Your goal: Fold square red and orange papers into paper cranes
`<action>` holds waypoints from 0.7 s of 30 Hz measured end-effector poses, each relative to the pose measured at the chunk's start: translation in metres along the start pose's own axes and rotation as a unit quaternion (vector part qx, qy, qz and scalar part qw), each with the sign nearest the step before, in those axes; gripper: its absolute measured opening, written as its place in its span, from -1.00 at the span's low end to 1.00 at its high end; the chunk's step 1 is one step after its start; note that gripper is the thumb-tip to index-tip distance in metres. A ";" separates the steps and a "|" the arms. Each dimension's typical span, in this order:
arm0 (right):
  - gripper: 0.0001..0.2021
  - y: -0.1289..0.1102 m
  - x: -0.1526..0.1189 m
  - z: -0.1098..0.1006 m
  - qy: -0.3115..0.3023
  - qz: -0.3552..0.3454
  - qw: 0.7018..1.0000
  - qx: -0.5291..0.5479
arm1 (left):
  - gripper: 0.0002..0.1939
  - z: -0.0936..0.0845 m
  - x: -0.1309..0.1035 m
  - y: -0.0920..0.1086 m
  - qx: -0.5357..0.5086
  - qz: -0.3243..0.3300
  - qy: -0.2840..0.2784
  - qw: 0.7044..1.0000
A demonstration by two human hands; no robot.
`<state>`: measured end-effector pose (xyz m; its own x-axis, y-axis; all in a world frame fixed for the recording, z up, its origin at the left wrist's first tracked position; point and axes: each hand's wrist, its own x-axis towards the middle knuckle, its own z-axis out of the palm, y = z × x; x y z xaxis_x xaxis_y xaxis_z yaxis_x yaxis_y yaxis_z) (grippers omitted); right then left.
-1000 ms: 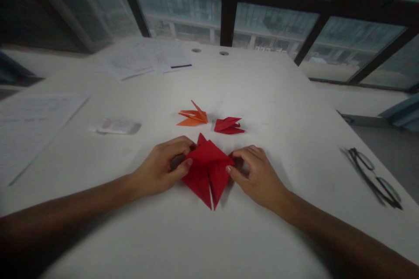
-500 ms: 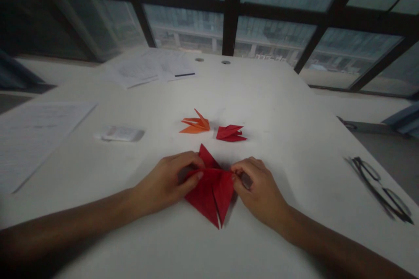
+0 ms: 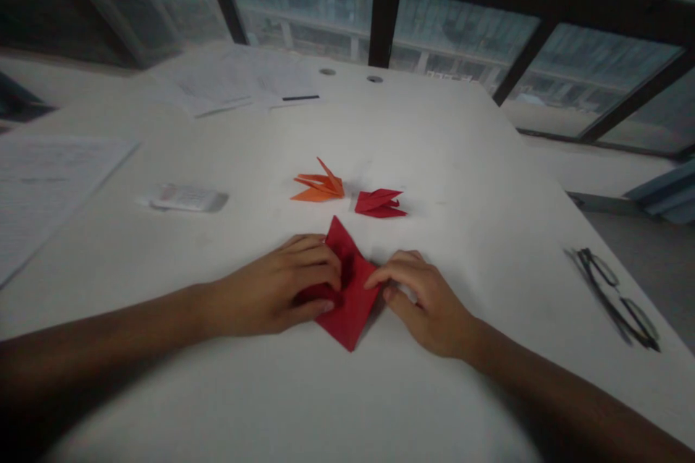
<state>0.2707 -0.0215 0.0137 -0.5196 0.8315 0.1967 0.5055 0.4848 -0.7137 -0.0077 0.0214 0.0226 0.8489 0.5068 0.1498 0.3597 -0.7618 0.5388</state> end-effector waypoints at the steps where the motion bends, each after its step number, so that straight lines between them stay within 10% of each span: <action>1: -0.69 0.001 0.000 0.000 -0.013 -0.021 1.000 0.012 | -0.85 0.000 0.000 -0.002 -0.007 -0.003 0.002 1.000; 10: -0.62 0.005 -0.003 0.011 0.058 -0.142 0.966 -0.206 | -0.69 -0.001 0.000 -0.006 0.000 0.008 0.004 1.000; 21: -0.83 0.008 0.000 0.007 0.025 -0.154 0.971 -0.183 | -0.62 0.003 -0.003 -0.007 0.042 0.039 -0.010 0.998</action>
<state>0.2699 -0.0198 0.0036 -0.6553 0.6396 0.4018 0.5470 0.7687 -0.3315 -0.0113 0.0241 0.0162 0.8827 0.4374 0.1719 0.3231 -0.8304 0.4540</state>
